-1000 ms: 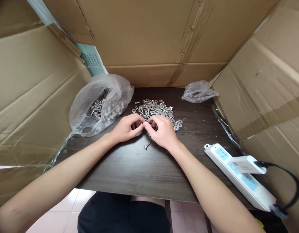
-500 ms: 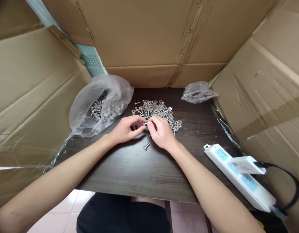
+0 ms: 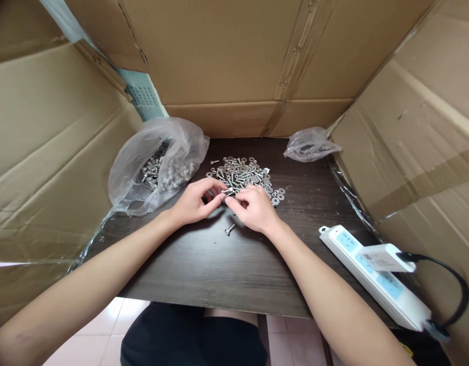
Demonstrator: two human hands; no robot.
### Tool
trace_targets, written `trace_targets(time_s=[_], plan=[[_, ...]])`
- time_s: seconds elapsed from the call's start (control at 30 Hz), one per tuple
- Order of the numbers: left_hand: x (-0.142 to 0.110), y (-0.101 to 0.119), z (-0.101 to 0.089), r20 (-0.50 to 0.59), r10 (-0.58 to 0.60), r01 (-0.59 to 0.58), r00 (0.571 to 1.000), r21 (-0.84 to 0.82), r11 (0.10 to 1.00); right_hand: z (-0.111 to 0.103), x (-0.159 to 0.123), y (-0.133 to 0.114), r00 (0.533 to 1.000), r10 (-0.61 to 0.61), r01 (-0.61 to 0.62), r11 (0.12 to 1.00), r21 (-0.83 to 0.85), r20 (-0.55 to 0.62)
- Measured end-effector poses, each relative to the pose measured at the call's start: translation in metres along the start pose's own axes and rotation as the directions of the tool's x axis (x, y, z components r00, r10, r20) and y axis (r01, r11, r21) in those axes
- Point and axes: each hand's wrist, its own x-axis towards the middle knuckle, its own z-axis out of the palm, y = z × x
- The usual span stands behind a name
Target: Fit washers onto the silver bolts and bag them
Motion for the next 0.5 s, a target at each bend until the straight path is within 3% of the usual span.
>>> trace_targets(time_s=[0.17,0.27,0.5], plan=[[-0.0002,-0.001,-0.001,0.005,0.015,-0.015,1.0,0.021,1.0,-0.0012,-0.0006,-0.0056,0.989,0.054,-0.044,0.996,0.071,-0.14],[-0.0002,-0.0022,-0.0011,-0.01,0.023,-0.023,1.0,0.032,0.999,-0.0012,-0.0002,-0.0069,0.99,0.055,-0.038,0.991,0.128,-0.131],[0.0004,-0.0047,-0.0008,-0.051,0.028,-0.025,0.998,0.061,0.998,-0.0014,-0.0002,-0.0047,0.995,0.013,-0.011,1.0,0.024,-0.1]])
